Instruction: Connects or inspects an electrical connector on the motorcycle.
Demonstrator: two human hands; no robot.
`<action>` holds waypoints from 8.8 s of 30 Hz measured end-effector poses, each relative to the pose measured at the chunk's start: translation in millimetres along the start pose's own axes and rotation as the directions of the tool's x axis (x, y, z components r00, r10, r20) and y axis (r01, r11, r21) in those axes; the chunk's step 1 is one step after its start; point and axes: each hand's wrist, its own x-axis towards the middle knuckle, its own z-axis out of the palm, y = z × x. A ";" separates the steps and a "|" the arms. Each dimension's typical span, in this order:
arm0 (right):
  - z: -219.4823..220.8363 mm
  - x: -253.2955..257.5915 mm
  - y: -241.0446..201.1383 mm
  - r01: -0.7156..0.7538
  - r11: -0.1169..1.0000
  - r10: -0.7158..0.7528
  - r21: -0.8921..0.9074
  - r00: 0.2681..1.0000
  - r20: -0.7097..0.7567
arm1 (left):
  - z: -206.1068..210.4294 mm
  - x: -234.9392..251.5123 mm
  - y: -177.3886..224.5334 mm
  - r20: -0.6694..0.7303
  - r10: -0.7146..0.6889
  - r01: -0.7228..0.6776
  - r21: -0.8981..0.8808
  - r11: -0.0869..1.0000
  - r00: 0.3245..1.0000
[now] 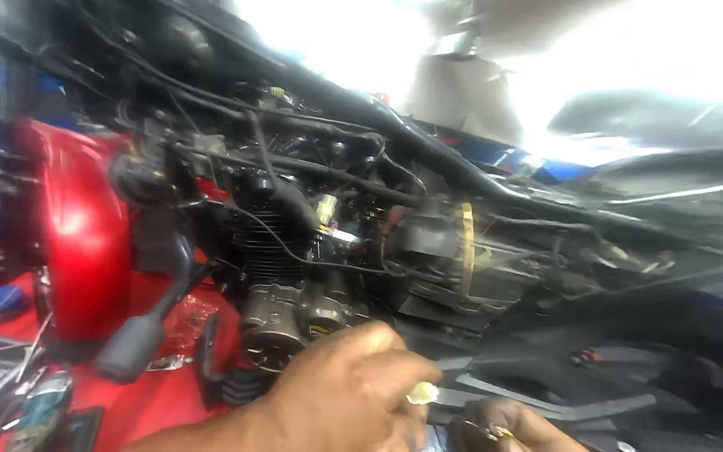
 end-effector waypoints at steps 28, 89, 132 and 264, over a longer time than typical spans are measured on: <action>49.1 9.6 -12.2 0.076 0.931 -0.167 -0.358 0.958 -0.232 | 14.4 -8.7 -43.3 -0.055 -0.116 0.048 -0.678 0.733 0.992; 16.6 9.6 -4.6 0.253 0.918 -0.314 -0.306 0.934 -0.169 | 25.0 -3.2 -41.8 -0.085 -0.014 -0.037 -0.565 0.824 0.996; -10.5 19.1 -30.1 0.431 0.618 -0.316 -0.658 0.902 0.294 | 15.7 1.3 -43.5 0.459 -0.101 0.470 -0.869 0.153 0.883; -12.5 29.4 -2.7 0.129 0.241 -0.339 -0.962 0.940 0.041 | 60.9 -10.0 -41.0 0.025 -0.356 0.288 -0.644 0.709 0.934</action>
